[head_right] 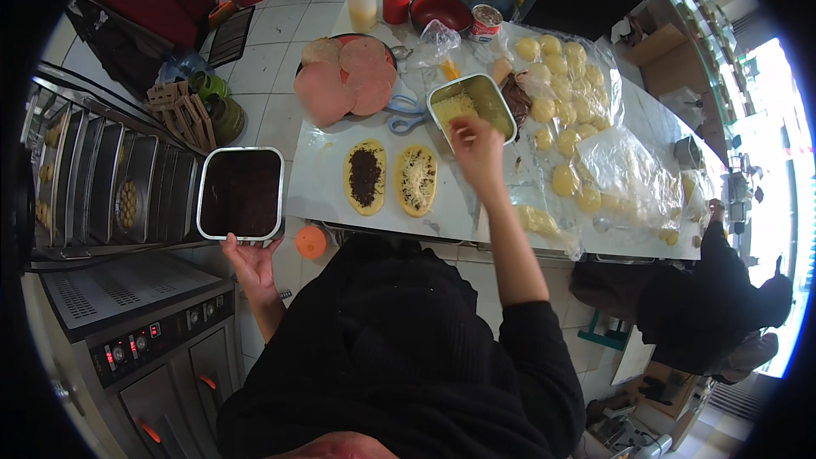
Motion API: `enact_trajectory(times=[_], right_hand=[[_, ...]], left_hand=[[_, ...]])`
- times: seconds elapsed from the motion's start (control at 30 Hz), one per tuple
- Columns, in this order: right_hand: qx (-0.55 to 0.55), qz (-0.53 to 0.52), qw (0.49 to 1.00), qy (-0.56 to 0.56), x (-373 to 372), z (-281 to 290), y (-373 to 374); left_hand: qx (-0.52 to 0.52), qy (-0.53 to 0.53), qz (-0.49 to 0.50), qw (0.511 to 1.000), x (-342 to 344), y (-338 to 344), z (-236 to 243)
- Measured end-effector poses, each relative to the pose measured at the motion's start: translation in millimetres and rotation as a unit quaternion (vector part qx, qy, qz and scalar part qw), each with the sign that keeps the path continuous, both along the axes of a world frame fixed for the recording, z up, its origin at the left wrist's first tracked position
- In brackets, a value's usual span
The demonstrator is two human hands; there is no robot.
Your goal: The person places a tray of dough into a rack, rolls out dough with a rolling pin, adds chocolate sprinkles and cheese from containers, and folds the dough over the filling.
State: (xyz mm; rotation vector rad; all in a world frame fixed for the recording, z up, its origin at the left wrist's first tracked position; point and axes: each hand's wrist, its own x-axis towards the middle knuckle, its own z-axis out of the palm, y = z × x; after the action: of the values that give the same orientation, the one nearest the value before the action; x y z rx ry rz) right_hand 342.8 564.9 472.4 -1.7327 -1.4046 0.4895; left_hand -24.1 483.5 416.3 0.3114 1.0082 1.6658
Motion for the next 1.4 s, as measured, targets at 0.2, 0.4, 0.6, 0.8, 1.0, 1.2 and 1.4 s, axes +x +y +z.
enact_trajectory(times=[0.2,0.4,0.6,0.8,1.0,1.2,1.4], right_hand=[[-0.231,0.027,0.906,-0.355,62,-59,62],[-0.191,0.004,0.907,-0.376,87,-85,70],[-0.141,0.041,0.974,-0.173,73,-4,46],[-0.141,0.087,0.983,0.076,18,25,-9],[-0.099,0.008,0.994,-0.036,-41,-56,-35],[-0.054,-0.072,0.996,0.002,-52,-78,-32],[0.009,-0.173,0.972,0.16,-42,-56,-32]], left_hand=[[0.008,0.001,0.0,1.0,10,6,14],[0.024,-0.002,-0.007,1.0,9,6,14],[0.005,0.001,-0.004,1.0,5,8,12],[0.055,-0.054,-0.044,0.996,2,16,4],[0.048,-0.044,-0.085,0.994,9,43,6],[0.042,-0.051,-0.133,0.989,5,65,1],[0.038,-0.042,-0.157,0.986,-1,93,-2]])
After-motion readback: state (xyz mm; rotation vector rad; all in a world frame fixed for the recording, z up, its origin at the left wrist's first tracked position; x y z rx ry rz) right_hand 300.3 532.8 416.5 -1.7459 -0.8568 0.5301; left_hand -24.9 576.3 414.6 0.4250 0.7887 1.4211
